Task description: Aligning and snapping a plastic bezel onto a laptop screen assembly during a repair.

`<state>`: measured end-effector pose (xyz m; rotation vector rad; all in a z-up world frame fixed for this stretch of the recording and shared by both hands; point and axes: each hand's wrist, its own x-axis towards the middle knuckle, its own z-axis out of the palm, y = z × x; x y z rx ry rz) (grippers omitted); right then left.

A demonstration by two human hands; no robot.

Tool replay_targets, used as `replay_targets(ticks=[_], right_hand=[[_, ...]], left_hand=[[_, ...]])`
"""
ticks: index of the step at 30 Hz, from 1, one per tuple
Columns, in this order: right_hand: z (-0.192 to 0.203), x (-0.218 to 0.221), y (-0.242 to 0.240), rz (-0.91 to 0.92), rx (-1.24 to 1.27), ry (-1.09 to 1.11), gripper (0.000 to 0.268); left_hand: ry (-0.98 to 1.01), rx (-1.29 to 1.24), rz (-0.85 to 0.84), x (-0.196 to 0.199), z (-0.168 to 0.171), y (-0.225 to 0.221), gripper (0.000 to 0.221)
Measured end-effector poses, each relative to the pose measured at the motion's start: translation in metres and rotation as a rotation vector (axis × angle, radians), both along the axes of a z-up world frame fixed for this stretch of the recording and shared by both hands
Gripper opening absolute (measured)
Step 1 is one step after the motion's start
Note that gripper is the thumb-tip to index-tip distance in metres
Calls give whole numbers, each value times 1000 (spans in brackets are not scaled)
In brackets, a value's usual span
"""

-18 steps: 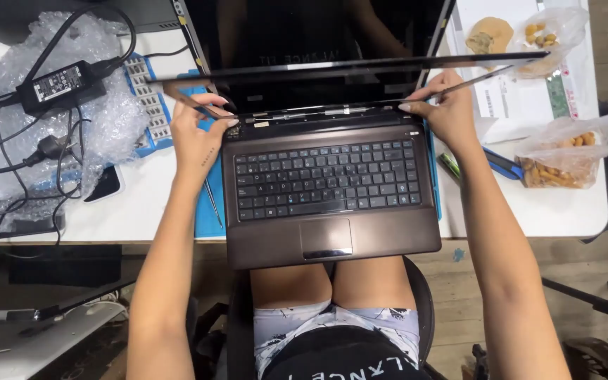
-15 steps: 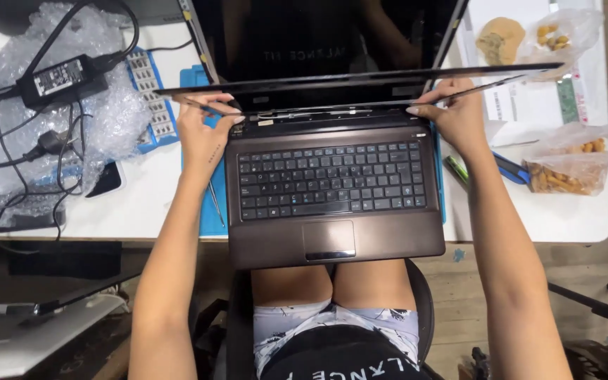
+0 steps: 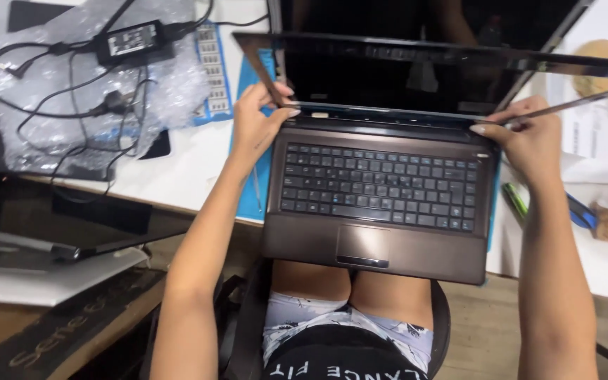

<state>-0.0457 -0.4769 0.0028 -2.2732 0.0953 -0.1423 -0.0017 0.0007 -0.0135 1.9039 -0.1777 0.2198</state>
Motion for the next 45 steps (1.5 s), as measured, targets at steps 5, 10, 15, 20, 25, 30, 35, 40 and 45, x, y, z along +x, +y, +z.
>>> replay_targets(ticks=[5,10,15,20,25,30,35,40,45], right_hand=[[1,-3,2,-6,40,23,24],[12,-8,11,-27,70,35,24],[12,-10,12,-37,95,63,22],[6,-10,9,-12,84,14,20],[9,-9,12,-35,96,16,20],[-14,-5,0,-9,61,-95,17],[-11,-5,-2,-5,106,-69,15],[2,-6,-4,116,198,33,10],[3,-7,-2,167,144,5,10]], left_hand=[[49,10,-153,-8,35,5,19],[23,-6,-148,-9,30,4,18],[-94,32,-108,-7,23,5,14],[-159,164,-110,-7,15,6,16],[-205,315,-105,-6,9,7,18],[-285,287,-117,2,-3,7,20],[-317,355,-66,-3,-20,11,3],[-264,319,-78,-13,17,-2,10],[-275,357,-39,-13,11,0,7]])
